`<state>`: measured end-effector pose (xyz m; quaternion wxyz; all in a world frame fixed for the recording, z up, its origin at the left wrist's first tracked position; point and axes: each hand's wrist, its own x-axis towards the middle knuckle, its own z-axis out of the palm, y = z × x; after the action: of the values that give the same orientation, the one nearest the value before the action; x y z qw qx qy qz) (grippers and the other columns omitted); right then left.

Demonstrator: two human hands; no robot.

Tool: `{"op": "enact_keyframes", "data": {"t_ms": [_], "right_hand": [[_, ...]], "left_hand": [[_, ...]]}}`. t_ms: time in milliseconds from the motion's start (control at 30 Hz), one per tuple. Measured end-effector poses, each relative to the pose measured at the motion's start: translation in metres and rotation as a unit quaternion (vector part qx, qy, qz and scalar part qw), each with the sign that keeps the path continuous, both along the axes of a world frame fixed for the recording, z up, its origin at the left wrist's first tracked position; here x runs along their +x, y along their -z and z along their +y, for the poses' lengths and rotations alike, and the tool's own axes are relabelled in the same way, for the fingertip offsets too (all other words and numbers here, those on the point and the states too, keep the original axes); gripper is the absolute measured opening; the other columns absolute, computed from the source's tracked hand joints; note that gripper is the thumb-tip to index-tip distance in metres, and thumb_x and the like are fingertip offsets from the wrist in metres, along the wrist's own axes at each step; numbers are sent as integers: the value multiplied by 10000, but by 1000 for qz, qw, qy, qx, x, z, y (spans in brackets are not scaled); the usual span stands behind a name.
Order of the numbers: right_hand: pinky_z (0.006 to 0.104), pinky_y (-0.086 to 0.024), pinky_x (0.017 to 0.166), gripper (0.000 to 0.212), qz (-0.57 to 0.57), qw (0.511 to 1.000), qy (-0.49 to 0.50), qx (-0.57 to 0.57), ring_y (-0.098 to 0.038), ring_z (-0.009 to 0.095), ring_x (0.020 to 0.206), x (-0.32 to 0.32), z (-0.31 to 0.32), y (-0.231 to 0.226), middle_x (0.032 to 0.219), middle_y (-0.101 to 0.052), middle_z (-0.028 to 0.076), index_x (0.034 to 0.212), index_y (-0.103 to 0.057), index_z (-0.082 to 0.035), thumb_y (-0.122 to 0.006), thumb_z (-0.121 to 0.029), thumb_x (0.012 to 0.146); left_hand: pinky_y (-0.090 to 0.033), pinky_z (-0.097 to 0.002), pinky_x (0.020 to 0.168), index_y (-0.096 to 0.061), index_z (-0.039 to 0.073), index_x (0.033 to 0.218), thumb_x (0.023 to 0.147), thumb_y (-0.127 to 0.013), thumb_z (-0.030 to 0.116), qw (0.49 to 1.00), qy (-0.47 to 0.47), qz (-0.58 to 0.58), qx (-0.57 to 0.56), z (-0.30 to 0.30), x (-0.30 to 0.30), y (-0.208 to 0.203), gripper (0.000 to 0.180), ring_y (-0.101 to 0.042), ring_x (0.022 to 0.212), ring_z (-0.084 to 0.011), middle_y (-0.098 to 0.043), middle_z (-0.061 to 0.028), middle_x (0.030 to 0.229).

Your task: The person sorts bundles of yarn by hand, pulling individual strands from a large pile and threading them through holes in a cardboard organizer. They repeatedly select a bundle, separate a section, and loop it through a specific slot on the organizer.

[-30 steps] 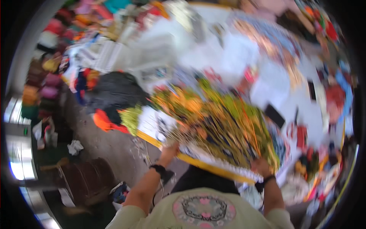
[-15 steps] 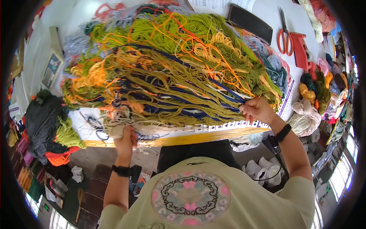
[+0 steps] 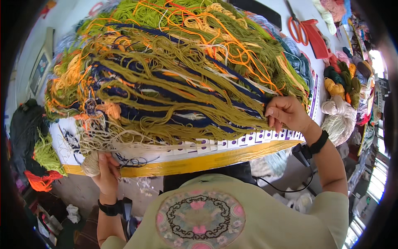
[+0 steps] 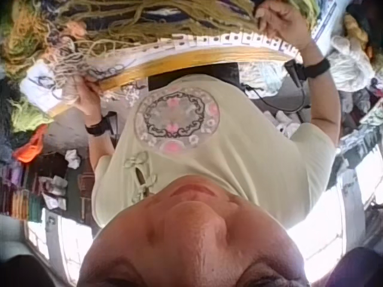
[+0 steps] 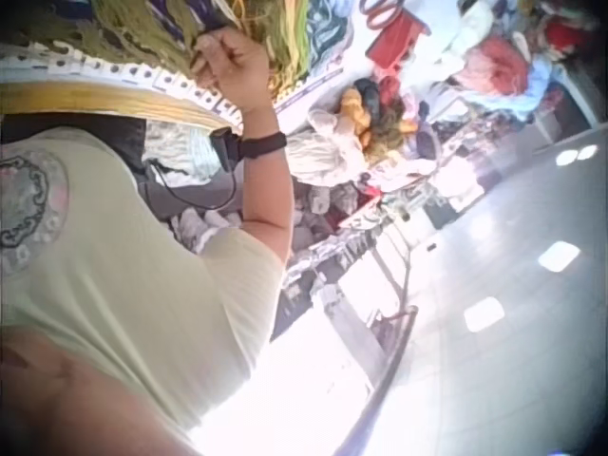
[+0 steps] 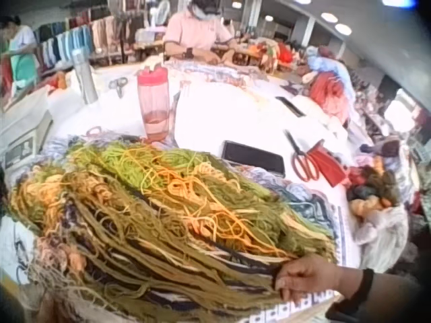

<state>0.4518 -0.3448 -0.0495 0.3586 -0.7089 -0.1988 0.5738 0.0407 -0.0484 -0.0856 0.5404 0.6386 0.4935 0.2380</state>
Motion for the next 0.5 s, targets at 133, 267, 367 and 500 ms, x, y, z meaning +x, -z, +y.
{"op": "enact_keyframes", "data": {"t_ms": [133, 267, 367, 500], "right_hand": [[189, -432, 429, 165, -96, 993, 4, 63, -559, 60, 467, -14, -5, 1, 636, -606, 13, 878, -610, -37, -572, -176, 956], [215, -430, 457, 139, -268, 956, -26, 113, -548, 68, 483, -36, -16, 0, 643, -583, 19, 902, -610, -32, -571, -156, 954], [349, -489, 626, 77, -480, 840, 17, 252, -628, 273, 728, -77, -11, -11, 825, -628, 102, 897, -636, -66, -663, -105, 836], [278, -466, 601, 60, -190, 886, 96, 412, -590, 155, 684, -163, 5, -32, 809, -610, 52, 922, -632, -58, -648, -82, 870]], "left_hand": [[-226, -186, 376, -589, 62, 913, 992, -500, 236, 996, -35, -72, 36, -7, -2, 4, 210, -350, 411, -29, -563, -10, 635], [-227, -179, 389, -585, 63, 907, 987, -515, 229, 976, -81, -196, 48, -34, 2, -19, 197, -367, 461, -15, -551, 0, 645], [-344, -182, 459, -601, 40, 937, 987, -514, 261, 972, 4, -234, 27, -68, -9, -51, 243, -445, 472, -60, -593, -20, 683], [-474, -283, 747, -617, 34, 1074, 978, -523, 280, 956, 99, -275, -2, -128, 20, -92, 280, -598, 968, -181, -635, -111, 1055]]}}
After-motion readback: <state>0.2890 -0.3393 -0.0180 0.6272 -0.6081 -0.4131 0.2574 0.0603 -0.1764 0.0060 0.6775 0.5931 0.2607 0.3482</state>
